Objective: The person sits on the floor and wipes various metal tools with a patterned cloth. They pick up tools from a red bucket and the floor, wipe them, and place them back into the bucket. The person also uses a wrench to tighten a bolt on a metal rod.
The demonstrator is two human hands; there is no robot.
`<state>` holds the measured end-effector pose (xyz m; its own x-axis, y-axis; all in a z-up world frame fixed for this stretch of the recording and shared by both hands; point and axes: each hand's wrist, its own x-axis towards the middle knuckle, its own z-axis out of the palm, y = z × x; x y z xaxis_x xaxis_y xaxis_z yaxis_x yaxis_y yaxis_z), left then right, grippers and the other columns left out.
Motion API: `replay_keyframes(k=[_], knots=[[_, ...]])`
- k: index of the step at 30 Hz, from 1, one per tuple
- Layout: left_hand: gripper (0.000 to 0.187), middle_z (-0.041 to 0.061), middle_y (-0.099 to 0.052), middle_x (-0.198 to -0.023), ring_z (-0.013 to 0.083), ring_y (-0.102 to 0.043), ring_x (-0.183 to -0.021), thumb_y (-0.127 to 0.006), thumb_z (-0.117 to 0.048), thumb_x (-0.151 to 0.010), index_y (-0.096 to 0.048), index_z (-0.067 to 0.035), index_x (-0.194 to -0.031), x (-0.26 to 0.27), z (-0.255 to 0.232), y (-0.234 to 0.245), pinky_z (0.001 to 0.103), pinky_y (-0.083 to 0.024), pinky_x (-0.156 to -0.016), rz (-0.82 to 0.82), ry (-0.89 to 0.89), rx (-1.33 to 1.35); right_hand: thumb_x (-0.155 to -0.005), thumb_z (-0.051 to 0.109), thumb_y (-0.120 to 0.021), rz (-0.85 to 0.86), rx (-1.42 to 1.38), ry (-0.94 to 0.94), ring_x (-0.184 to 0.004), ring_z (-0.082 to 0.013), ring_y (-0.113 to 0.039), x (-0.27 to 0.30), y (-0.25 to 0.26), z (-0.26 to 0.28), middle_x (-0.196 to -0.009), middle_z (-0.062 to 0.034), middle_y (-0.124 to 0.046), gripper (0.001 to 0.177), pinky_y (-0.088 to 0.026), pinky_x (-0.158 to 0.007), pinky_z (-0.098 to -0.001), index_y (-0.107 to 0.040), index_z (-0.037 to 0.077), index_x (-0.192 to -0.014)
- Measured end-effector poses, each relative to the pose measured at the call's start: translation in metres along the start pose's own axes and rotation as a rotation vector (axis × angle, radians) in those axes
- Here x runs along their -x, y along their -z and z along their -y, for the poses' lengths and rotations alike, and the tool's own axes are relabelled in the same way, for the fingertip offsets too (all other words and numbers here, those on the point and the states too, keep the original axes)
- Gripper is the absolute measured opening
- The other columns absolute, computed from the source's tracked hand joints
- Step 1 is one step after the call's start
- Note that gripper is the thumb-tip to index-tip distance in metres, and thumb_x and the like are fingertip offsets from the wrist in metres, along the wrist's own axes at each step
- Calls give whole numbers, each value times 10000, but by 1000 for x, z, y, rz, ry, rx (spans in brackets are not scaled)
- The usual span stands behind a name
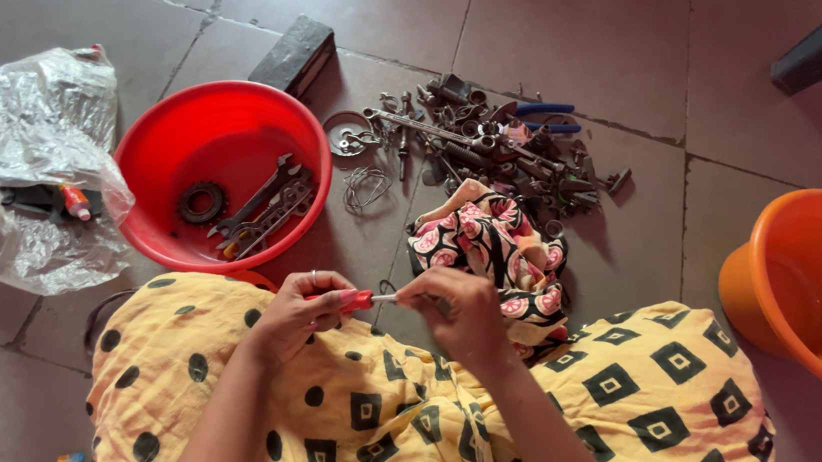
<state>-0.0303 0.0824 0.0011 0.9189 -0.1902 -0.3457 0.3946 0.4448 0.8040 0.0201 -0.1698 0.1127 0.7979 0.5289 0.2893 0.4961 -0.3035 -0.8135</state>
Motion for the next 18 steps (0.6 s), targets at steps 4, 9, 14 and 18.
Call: replay_keyframes(k=[4, 9, 14, 18], knots=[[168, 50, -702, -763, 9, -414, -531, -721, -137, -936, -723, 31, -933, 2, 2, 4, 187, -284, -453, 40, 22, 38, -854, 23, -780, -37, 22, -16, -699, -136, -728, 7, -8, 8, -830, -29, -756, 72, -562, -594, -282, -768, 65, -911], [229, 90, -692, -734, 26, -434, -499, -708, -201, -970, -727, 23, -927, -2, 6, 1, 192, -280, -431, -83, -31, -40, -861, 133, -812, -62, 11, -75, -700, -127, -717, 4, -9, -7, -831, -15, -739, 89, -561, -589, -275, -782, 69, -915], [389, 77, -709, -787, 60, -568, -584, -612, -358, -985, -734, 11, -1011, -3, 1, -13, 219, -363, -477, -225, -46, -37, -939, 293, -715, -33, -309, -436, -657, -71, -659, -3, 10, -47, -765, 1, -702, 242, -544, -584, -235, -750, 56, -974], [600, 61, -669, -767, 59, -488, -571, -519, -530, -1011, -712, 37, -1040, 4, -10, -18, 219, -343, -502, -137, -132, 24, -1006, 337, -670, 87, -306, -724, -525, -92, -577, 0, 26, -69, -625, -36, -630, 375, -425, -480, -237, -740, -18, -906]])
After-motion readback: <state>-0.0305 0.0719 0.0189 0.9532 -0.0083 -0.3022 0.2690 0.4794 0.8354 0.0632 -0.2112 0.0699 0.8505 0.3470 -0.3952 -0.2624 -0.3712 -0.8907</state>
